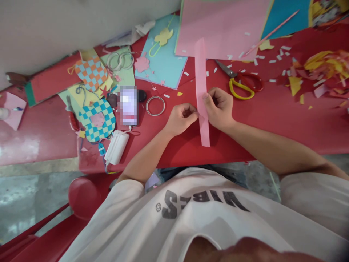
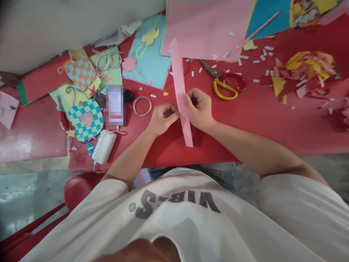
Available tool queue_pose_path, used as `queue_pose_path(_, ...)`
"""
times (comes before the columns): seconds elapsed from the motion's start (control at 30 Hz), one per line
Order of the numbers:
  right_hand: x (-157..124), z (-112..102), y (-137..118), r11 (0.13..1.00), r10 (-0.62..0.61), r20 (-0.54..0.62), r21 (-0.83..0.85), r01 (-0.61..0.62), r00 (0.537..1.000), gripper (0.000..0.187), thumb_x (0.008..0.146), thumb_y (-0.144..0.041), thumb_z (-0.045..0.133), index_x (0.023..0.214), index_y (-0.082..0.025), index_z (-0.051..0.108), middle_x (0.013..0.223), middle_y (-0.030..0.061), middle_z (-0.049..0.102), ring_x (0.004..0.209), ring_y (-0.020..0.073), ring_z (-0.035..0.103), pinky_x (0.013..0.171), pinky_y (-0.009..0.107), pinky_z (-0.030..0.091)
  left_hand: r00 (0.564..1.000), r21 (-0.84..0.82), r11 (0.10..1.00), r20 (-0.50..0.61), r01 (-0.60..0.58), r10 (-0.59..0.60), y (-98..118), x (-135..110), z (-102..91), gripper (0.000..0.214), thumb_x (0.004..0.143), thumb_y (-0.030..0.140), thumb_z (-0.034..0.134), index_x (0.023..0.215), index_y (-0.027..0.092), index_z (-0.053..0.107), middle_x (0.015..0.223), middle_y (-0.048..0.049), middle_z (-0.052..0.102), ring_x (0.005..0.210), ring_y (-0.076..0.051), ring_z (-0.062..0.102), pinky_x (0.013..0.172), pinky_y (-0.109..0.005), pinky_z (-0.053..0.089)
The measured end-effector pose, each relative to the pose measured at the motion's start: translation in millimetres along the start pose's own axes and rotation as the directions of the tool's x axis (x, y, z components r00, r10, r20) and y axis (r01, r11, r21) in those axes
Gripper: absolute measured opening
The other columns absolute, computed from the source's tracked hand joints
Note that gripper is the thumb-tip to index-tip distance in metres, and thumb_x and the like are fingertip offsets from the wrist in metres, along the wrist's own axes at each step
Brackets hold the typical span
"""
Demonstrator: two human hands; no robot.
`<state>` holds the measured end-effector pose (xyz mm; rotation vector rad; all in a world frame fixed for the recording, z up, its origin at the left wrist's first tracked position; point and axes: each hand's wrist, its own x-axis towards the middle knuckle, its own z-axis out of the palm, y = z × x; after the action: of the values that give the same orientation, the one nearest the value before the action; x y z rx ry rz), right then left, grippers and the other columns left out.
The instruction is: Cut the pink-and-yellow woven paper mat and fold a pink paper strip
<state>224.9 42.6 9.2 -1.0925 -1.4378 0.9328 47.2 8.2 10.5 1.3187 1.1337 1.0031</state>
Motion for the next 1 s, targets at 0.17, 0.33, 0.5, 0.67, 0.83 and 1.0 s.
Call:
queue_pose_path(0.17, -1.5, 0.8, 0.6, 0.997, 0.037, 0.014, 0.07, -0.038, 0.999, 0.06, 0.097, -0.076, 0.071, 0.071, -0.025, 0.052, 0.065, -0.0006, 0.045, 0.062, 0.0153, 0.042, 0.055, 0.034, 0.04, 0.999, 0.041, 0.999, 0.002, -0.033, 0.033, -3.2, 0.9, -1.2, 0.012, 0.089, 0.021, 0.074, 0.08, 0.019, 0.067, 0.074, 0.002, 0.065, 0.067, -0.01, 0.058, 0.063, -0.026, 0.044)
queue_pose_path(0.33, -2.2, 0.9, 1.4, 0.997, 0.034, -0.004, 0.063, -0.034, 0.999, 0.06, 0.097, -0.077, 0.07, 0.071, -0.026, 0.053, 0.066, 0.0, 0.045, 0.063, 0.0165, 0.044, 0.056, 0.035, 0.04, 1.0, 0.037, 0.999, 0.004, -0.029, 0.029, -3.7, 0.7, 0.5, 0.012, 0.091, 0.022, 0.073, 0.081, 0.019, 0.066, 0.075, 0.0019, 0.064, 0.068, -0.01, 0.056, 0.063, -0.027, 0.042)
queue_pose_path(0.5, -2.8, 1.3, 2.1, 1.0, -0.006, -0.007, 0.03, 0.007, 1.0, 0.058, 0.101, -0.073, 0.067, 0.072, -0.026, 0.051, 0.065, -0.0009, 0.046, 0.06, 0.0154, 0.039, 0.055, 0.035, 0.034, 0.999, 0.041, 0.999, 0.008, -0.036, 0.036, -2.8, 0.1, 1.0, 0.015, 0.092, 0.026, 0.075, 0.081, 0.019, 0.067, 0.076, 0.0016, 0.065, 0.068, -0.01, 0.057, 0.064, -0.027, 0.043)
queue_pose_path(0.67, -4.7, 2.3, -0.4, 1.0, -0.004, -0.008, 0.012, 0.004, 1.0, 0.061, 0.099, -0.079, 0.065, 0.072, -0.027, 0.05, 0.065, -0.0007, 0.045, 0.061, 0.0162, 0.038, 0.056, 0.036, 0.033, 0.998, 0.043, 0.998, 0.004, -0.056, 0.056, -6.4, 0.6, 0.1, 0.013, 0.089, 0.021, 0.073, 0.079, 0.019, 0.066, 0.074, 0.0024, 0.065, 0.067, -0.01, 0.055, 0.063, -0.026, 0.044)
queue_pose_path(0.83, -2.7, 1.4, -0.1, 1.0, -0.03, -0.054, 0.004, 0.031, 0.998, 0.061, 0.101, -0.078, 0.063, 0.073, -0.026, 0.048, 0.067, -0.0002, 0.044, 0.062, 0.0168, 0.038, 0.058, 0.036, 0.035, 1.0, 0.003, 1.0, 0.008, -0.016, 0.016, -3.7, 0.3, 2.5, 0.018, 0.091, 0.031, 0.078, 0.08, 0.019, 0.07, 0.076, 0.0009, 0.068, 0.069, -0.011, 0.06, 0.064, -0.027, 0.046)
queue_pose_path(1.0, -2.4, 1.6, 2.1, 0.999, -0.011, -0.055, 0.035, 0.013, 0.998, 0.059, 0.1, -0.077, 0.066, 0.073, -0.026, 0.05, 0.068, 0.0002, 0.045, 0.063, 0.017, 0.042, 0.057, 0.036, 0.036, 0.999, 0.074, 0.996, -0.008, -0.046, 0.046, 0.9, -2.1, 2.9, 0.017, 0.09, 0.026, 0.076, 0.077, 0.019, 0.068, 0.073, 0.0017, 0.067, 0.066, -0.01, 0.057, 0.062, -0.027, 0.044)
